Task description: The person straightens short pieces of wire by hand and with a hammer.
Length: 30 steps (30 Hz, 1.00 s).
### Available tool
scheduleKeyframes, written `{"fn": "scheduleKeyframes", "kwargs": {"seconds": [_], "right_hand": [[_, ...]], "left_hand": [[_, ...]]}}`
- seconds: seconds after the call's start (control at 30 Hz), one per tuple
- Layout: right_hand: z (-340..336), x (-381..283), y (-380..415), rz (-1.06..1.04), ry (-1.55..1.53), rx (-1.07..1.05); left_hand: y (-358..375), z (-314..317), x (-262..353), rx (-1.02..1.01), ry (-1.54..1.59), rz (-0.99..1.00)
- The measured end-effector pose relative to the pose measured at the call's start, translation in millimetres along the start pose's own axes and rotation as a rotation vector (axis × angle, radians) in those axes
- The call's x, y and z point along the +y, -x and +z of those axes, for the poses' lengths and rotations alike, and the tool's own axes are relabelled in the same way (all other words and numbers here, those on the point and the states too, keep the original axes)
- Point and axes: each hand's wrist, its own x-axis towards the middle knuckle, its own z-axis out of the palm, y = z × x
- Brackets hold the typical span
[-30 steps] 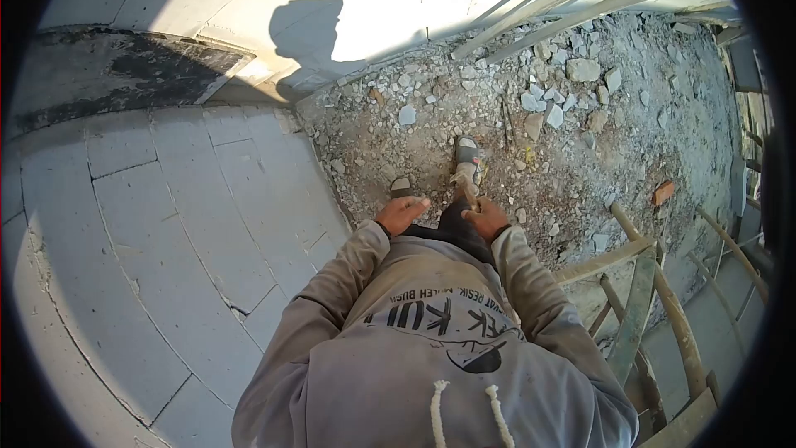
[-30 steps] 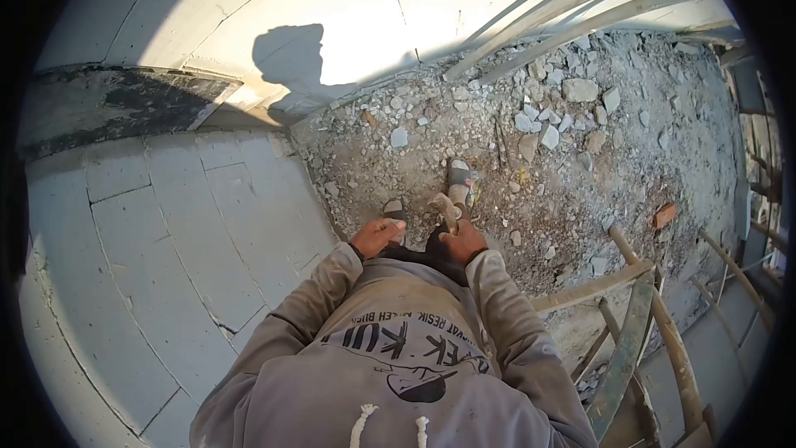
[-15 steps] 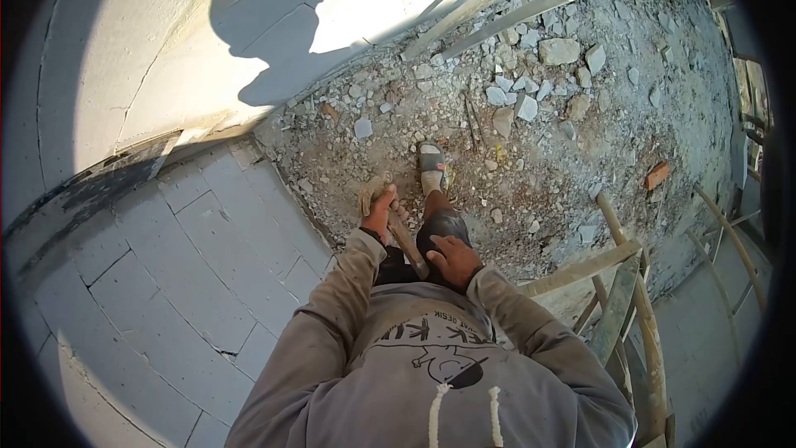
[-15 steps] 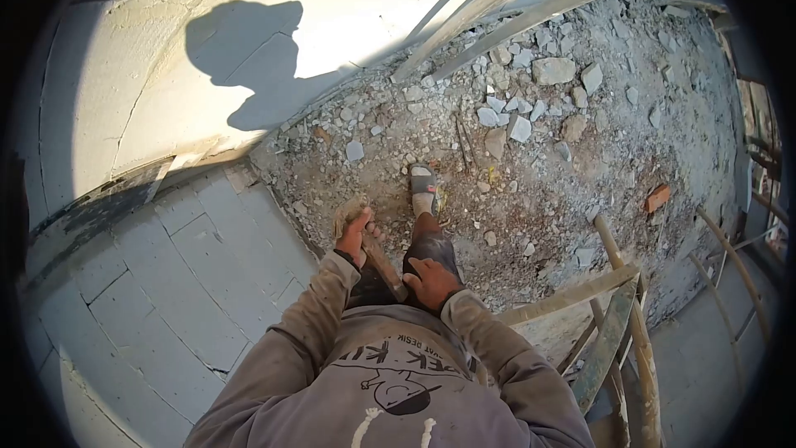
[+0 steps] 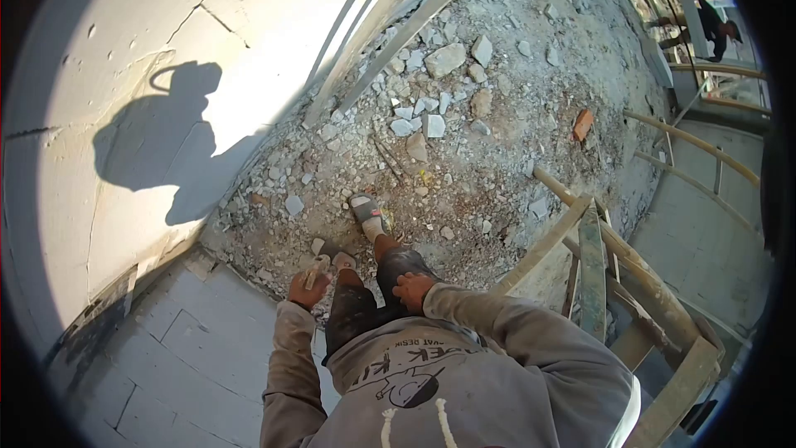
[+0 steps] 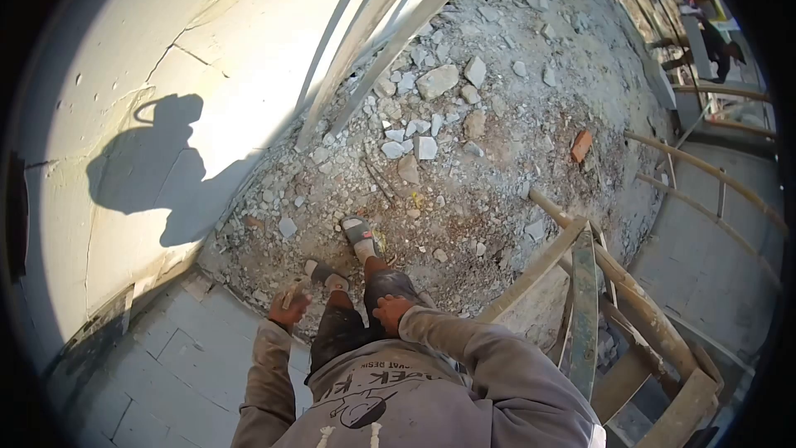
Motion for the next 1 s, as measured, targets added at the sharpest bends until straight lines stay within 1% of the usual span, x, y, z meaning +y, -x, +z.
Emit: {"fn": "scheduleKeyframes", "kwargs": {"seconds": [0.03,0.07,0.1,0.13,0.17,0.2,0.27,0.33,0.37,0.4,0.47,0.5,0.53,0.6,0.67,0.7,0.73,0.77,0.8,0.83,0.9,0.93,0.97,1.0], "right_hand": [[8.6,1.1,-6.1,0.016,0.035,-0.008],[10.4,-1.1,-8.8,0.019,0.066,-0.011],[8.7,-7.7,-11.7,0.073,0.033,-0.038],[10.2,-13.0,-15.2,0.111,0.024,-0.022],[11.5,-16.5,-20.0,0.126,0.020,-0.015],[14.3,-17.1,-23.2,0.153,0.029,0.017],[25.7,-24.6,-28.6,0.155,-0.068,-0.019],[26.2,-36.9,-23.8,0.139,-0.077,-0.036],[23.0,-42.7,-20.2,0.118,-0.077,-0.059],[22.9,-49.4,-18.0,0.103,-0.087,-0.033],[25.6,-65.4,-21.0,0.093,-0.038,-0.041],[31.3,-70.9,-22.8,0.071,-0.046,-0.044],[35.1,-74.6,-26.4,0.039,-0.052,-0.055],[10.6,-99.7,-12.6,0.069,-0.096,-0.070],[6.6,-106.2,-7.1,0.005,-0.141,-0.083],[-2.4,-113.9,-4.6,0.000,-0.113,-0.168],[-8.0,-113.7,-8.7,0.006,-0.082,-0.241],[-2.5,-100.5,-23.3,-0.019,-0.065,-0.269],[3.9,-83.3,-42.5,-0.044,-0.103,-0.269],[6.7,-66.2,-64.8,-0.062,-0.139,-0.262],[5.1,-20.1,-126.6,-0.114,-0.169,-0.130],[3.9,8.6,-165.3,-0.137,-0.208,-0.041],[-19.4,24.4,-197.7,-0.137,-0.160,0.124],[-32.5,53.7,-239.8,-0.131,-0.130,0.305]], "left_hand": [[-17.1,-0.8,-25.8,-0.050,-0.535,0.335],[-5.6,2.5,-8.8,-0.142,-0.566,0.248],[2.6,8.1,1.3,-0.223,-0.681,0.191],[4.4,14.3,-5.9,-0.272,-0.680,0.066],[-19.3,22.9,-62.5,-0.317,-0.765,0.022],[0.9,29.1,-47.6,-0.330,-0.769,0.003],[-10.4,42.2,-126.9,-0.429,-0.772,0.204],[21.7,55.2,-132.8,-0.462,-0.435,0.400],[28.6,55.0,-132.1,-0.454,-0.518,0.384],[34.0,53.0,-129.0,-0.439,-0.600,0.360],[46.0,49.5,-117.7,-0.318,-0.844,0.191],[65.6,42.7,-91.0,-0.281,-0.762,0.186],[68.3,34.5,-106.1,-0.308,-0.677,0.171],[71.9,27.3,-152.7,-0.278,-0.443,0.429],[81.4,31.6,-190.4,-0.148,-0.252,0.468],[91.6,26.6,-184.4,-0.107,-0.226,0.418],[99.4,15.4,-158.9,-0.191,-0.234,0.325],[102.0,9.0,-142.2,-0.282,-0.243,0.247],[95.7,8.5,-141.1,-0.213,-0.251,0.264],[79.3,3.8,-139.5,-0.198,-0.243,0.262],[31.1,1.6,-142.6,-0.241,-0.196,0.151],[-1.5,0.8,-167.0,-0.278,0.081,0.000],[-26.0,-8.6,-161.9,-0.210,0.155,-0.042],[-53.6,-21.3,-152.9,-0.137,0.229,-0.079]]}}
